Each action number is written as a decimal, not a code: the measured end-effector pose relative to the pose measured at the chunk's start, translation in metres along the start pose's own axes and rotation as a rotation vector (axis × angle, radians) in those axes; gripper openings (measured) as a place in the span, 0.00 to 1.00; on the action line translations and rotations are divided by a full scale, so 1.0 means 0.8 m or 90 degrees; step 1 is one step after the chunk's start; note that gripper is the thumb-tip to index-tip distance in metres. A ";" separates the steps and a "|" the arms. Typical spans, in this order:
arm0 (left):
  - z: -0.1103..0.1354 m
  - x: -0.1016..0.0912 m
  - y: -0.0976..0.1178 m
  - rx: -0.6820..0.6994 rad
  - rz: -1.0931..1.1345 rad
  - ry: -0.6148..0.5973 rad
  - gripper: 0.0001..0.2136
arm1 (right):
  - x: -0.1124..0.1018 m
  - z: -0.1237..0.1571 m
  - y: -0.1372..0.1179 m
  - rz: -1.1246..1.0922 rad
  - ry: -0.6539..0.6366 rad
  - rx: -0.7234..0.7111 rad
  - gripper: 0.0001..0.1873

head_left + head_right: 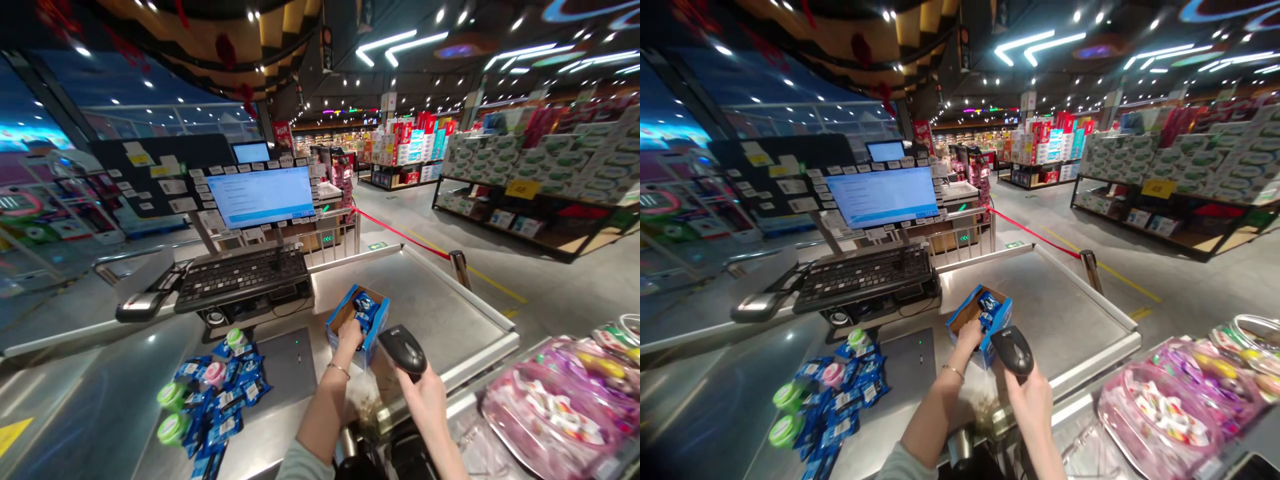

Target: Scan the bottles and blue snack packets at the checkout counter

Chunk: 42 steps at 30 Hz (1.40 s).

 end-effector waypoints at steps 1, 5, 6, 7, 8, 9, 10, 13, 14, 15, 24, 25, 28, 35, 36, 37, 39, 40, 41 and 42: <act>0.001 0.001 0.000 0.007 -0.004 0.006 0.09 | 0.001 -0.001 0.001 0.001 0.001 -0.001 0.26; 0.009 -0.009 0.015 0.058 -0.024 0.049 0.15 | 0.002 -0.001 0.000 0.001 -0.011 0.001 0.26; 0.013 -0.015 0.020 0.089 -0.032 0.067 0.16 | 0.001 0.000 -0.001 0.000 -0.016 0.001 0.27; 0.018 -0.023 0.025 0.127 -0.039 0.086 0.17 | -0.001 0.001 -0.004 -0.003 -0.019 0.000 0.27; 0.025 -0.032 0.029 0.165 -0.044 0.104 0.17 | -0.003 0.003 -0.006 -0.007 -0.022 -0.002 0.26; 0.033 -0.042 0.032 0.193 -0.044 0.124 0.17 | -0.005 0.005 -0.009 -0.014 -0.026 -0.007 0.27; 0.042 -0.053 0.033 0.208 -0.037 0.145 0.17 | -0.007 0.008 -0.012 -0.022 -0.030 -0.012 0.27; 0.075 -0.084 0.026 0.195 0.006 0.213 0.17 | -0.009 0.019 -0.022 -0.036 -0.053 -0.032 0.27; 0.086 -0.093 0.021 0.189 0.022 0.236 0.17 | -0.009 0.023 -0.026 -0.035 -0.065 -0.040 0.27; 0.097 -0.101 0.016 0.184 0.036 0.255 0.16 | -0.008 0.028 -0.030 -0.033 -0.080 -0.049 0.27; 0.161 -0.139 -0.031 0.152 0.041 0.299 0.12 | 0.013 0.073 -0.072 -0.012 -0.235 -0.147 0.22; 0.164 -0.141 -0.034 0.154 0.036 0.302 0.11 | 0.015 0.077 -0.075 -0.007 -0.240 -0.149 0.22; 0.168 -0.147 -0.040 0.158 0.030 0.308 0.11 | 0.019 0.083 -0.082 0.016 -0.240 -0.149 0.21; 0.165 -0.149 -0.045 0.177 0.055 0.309 0.12 | 0.023 0.083 -0.089 0.007 -0.246 -0.151 0.19; 0.164 -0.149 -0.046 0.180 0.060 0.311 0.12 | 0.023 0.083 -0.089 0.006 -0.241 -0.150 0.19; 0.164 -0.149 -0.046 0.184 0.063 0.313 0.13 | 0.023 0.083 -0.090 0.007 -0.236 -0.150 0.18; 0.162 -0.148 -0.046 0.190 0.061 0.315 0.13 | 0.023 0.083 -0.091 0.007 -0.223 -0.149 0.18; 0.161 -0.148 -0.047 0.189 0.053 0.318 0.13 | 0.023 0.083 -0.092 0.005 -0.216 -0.150 0.18; 0.161 -0.148 -0.050 0.184 0.041 0.323 0.14 | 0.024 0.084 -0.093 0.001 -0.208 -0.149 0.19; 0.160 -0.148 -0.054 0.173 0.025 0.333 0.14 | 0.024 0.084 -0.094 -0.004 -0.202 -0.148 0.20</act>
Point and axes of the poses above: each hand's wrist, its own z-axis away from the middle knuckle, its own x-axis out of the palm, y = z × x, the point moved 2 cm from there along -z, towards the middle knuckle, and after that the axes turned 3 degrees about y, right-handed, at the moved point
